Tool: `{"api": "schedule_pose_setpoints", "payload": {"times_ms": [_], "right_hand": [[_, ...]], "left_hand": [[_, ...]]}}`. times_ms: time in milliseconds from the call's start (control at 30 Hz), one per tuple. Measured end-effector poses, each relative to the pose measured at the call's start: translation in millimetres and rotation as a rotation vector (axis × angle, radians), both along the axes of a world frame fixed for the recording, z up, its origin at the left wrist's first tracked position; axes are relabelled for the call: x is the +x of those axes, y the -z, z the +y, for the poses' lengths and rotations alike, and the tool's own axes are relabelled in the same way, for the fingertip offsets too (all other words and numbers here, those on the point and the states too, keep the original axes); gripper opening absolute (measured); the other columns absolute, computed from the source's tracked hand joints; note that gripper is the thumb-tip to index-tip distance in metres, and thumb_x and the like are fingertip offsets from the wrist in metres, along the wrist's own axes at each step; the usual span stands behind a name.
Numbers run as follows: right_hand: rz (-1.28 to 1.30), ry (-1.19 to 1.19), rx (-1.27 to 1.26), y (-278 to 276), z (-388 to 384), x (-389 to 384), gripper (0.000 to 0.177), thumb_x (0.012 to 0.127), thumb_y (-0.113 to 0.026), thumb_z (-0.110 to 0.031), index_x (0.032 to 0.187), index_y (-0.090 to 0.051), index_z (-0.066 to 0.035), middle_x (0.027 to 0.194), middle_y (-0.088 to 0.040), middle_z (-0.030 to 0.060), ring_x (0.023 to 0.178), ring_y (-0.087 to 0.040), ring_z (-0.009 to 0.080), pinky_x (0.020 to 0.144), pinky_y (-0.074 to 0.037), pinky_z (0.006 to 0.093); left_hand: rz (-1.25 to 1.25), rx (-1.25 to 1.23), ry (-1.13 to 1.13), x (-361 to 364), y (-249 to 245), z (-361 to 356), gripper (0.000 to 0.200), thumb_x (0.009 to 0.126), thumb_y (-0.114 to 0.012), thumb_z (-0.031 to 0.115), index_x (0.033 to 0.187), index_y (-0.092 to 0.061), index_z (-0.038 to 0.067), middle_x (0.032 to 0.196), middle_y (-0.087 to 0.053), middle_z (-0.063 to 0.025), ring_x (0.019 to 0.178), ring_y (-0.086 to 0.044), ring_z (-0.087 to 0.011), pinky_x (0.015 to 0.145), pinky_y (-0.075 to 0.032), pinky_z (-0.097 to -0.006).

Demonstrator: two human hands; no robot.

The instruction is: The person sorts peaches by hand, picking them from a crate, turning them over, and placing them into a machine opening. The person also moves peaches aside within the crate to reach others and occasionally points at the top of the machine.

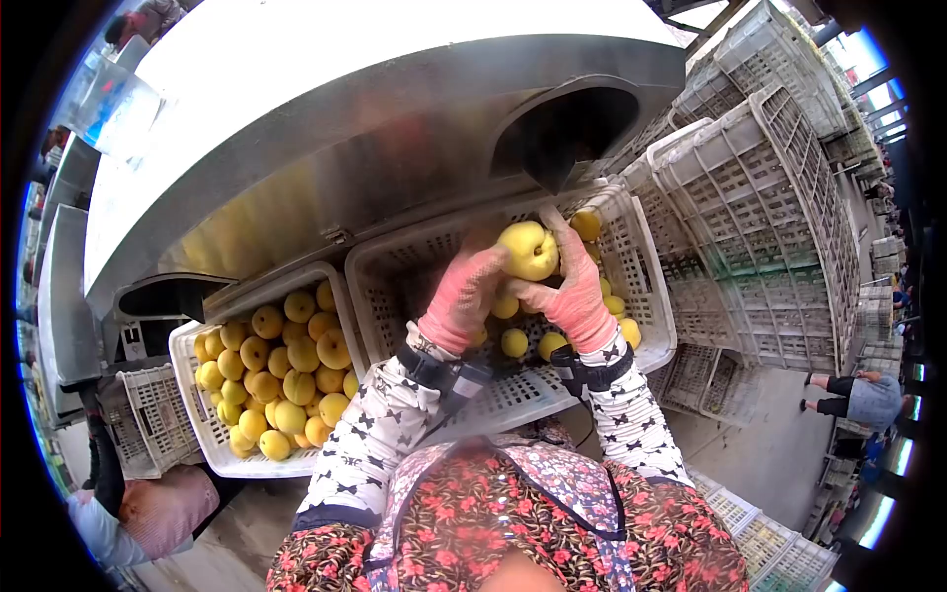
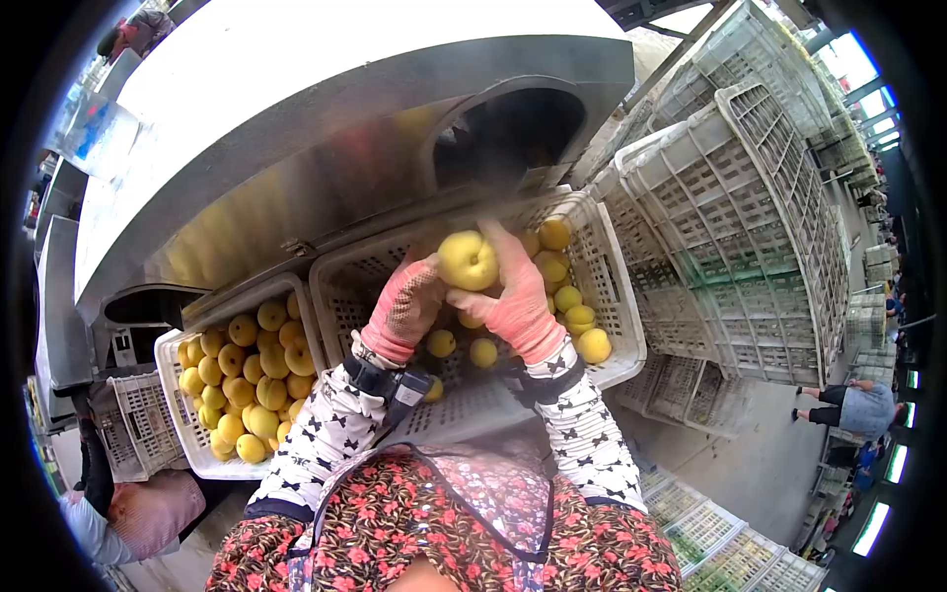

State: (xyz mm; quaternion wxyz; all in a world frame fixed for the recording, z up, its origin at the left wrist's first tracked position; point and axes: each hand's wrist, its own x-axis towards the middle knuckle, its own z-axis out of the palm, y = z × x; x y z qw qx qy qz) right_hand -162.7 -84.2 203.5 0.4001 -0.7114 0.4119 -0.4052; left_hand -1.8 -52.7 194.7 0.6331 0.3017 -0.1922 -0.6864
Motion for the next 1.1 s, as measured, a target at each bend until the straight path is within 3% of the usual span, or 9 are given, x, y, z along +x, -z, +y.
{"api": "schedule_pose_setpoints", "payload": {"times_ms": [333, 433, 600, 700, 767, 833, 867, 967, 1100], "right_hand": [[0.138, 0.37, -0.275, -10, -7, 16, 0.092, 0.062, -0.09, -0.038, 0.134, -0.046, -0.001, 0.115, -0.057, 0.0184, 0.105, -0.059, 0.0339, 0.091, -0.049, 0.0404], [0.302, 0.406, -0.237, -45, -44, 16, 0.073, 0.062, -0.089, -0.029, 0.122, -0.056, -0.005, 0.106, -0.064, 0.0167, 0.095, -0.064, 0.0322, 0.084, -0.052, 0.0404], [0.868, 0.427, -0.308, -21, -160, 42, 0.065, 0.077, -0.072, -0.055, 0.117, -0.063, -0.006, 0.103, -0.067, 0.0164, 0.091, -0.067, 0.032, 0.081, -0.054, 0.0405], [0.109, 0.322, -0.512, -33, -133, 11, 0.057, 0.078, -0.077, -0.039, 0.117, -0.061, -0.001, 0.105, -0.066, 0.0153, 0.092, -0.066, 0.0292, 0.082, -0.053, 0.038], [0.181, 0.341, -0.442, -14, -91, -6, 0.043, 0.08, -0.077, -0.023, 0.111, -0.061, 0.001, 0.105, -0.065, 0.0134, 0.092, -0.063, 0.0268, 0.082, -0.052, 0.0358], [0.151, 0.104, 0.213, 23, -52, -8, 0.039, 0.082, -0.072, -0.025, 0.111, -0.061, 0.0, 0.106, -0.065, 0.0164, 0.094, -0.064, 0.0299, 0.081, -0.052, 0.0368], [0.557, -0.071, 0.289, 35, -47, -5, 0.043, 0.083, -0.072, -0.026, 0.117, -0.06, -0.002, 0.108, -0.065, 0.0173, 0.099, -0.064, 0.0303, 0.084, -0.052, 0.0374], [1.032, -0.413, 0.409, 121, -29, -21, 0.048, 0.083, -0.071, -0.039, 0.118, -0.063, -0.007, 0.108, -0.067, 0.0196, 0.101, -0.064, 0.0355, 0.086, -0.051, 0.0423], [0.987, -0.517, 0.664, 197, -17, -12, 0.048, 0.078, -0.074, -0.042, 0.108, -0.069, -0.005, 0.1, -0.07, 0.0203, 0.097, -0.065, 0.0372, 0.083, -0.051, 0.0422]], "left_hand": [[0.335, 0.018, 0.091, -17, -3, -6, 0.029, 0.087, -0.065, 0.014, 0.114, -0.062, 0.005, 0.106, -0.067, -0.0075, 0.099, -0.063, -0.0198, 0.093, -0.048, -0.036], [0.0, -0.001, -0.161, -7, 52, -11, 0.024, 0.09, -0.064, 0.015, 0.113, -0.06, 0.007, 0.105, -0.064, -0.0032, 0.102, -0.061, -0.0176, 0.094, -0.046, -0.0326], [-1.377, 0.127, 0.02, 28, 226, 23, 0.047, 0.085, -0.066, 0.031, 0.123, -0.059, 0.005, 0.123, -0.061, -0.0172, 0.114, -0.058, -0.0283, 0.095, -0.047, -0.0371], [-1.272, 0.377, 0.196, 11, 244, 24, 0.065, 0.081, -0.069, 0.042, 0.134, -0.053, 0.008, 0.133, -0.056, -0.0208, 0.123, -0.054, -0.0344, 0.1, -0.046, -0.0403], [-1.345, 0.363, 0.381, 2, 271, 25, 0.076, 0.077, -0.072, 0.047, 0.14, -0.048, 0.01, 0.136, -0.053, -0.0213, 0.125, -0.052, -0.0352, 0.102, -0.044, -0.0406], [-1.443, 0.315, 0.487, -19, 286, 27, 0.075, 0.076, -0.073, 0.045, 0.139, -0.049, 0.011, 0.135, -0.053, -0.0211, 0.123, -0.054, -0.0361, 0.101, -0.045, -0.0434], [-1.492, 0.284, 0.538, -27, 293, 26, 0.074, 0.076, -0.074, 0.044, 0.138, -0.049, 0.012, 0.135, -0.053, -0.021, 0.122, -0.054, -0.0365, 0.1, -0.046, -0.0448], [-1.458, 0.266, 0.523, -29, 319, 19, 0.064, 0.077, -0.074, 0.043, 0.128, -0.056, 0.009, 0.122, -0.061, -0.0175, 0.112, -0.06, -0.0329, 0.093, -0.05, -0.0444], [-0.44, 0.567, 0.297, 13, 301, 26, 0.05, 0.081, -0.074, 0.036, 0.118, -0.06, 0.007, 0.106, -0.066, -0.009, 0.098, -0.065, -0.0253, 0.084, -0.054, -0.0404]]}}
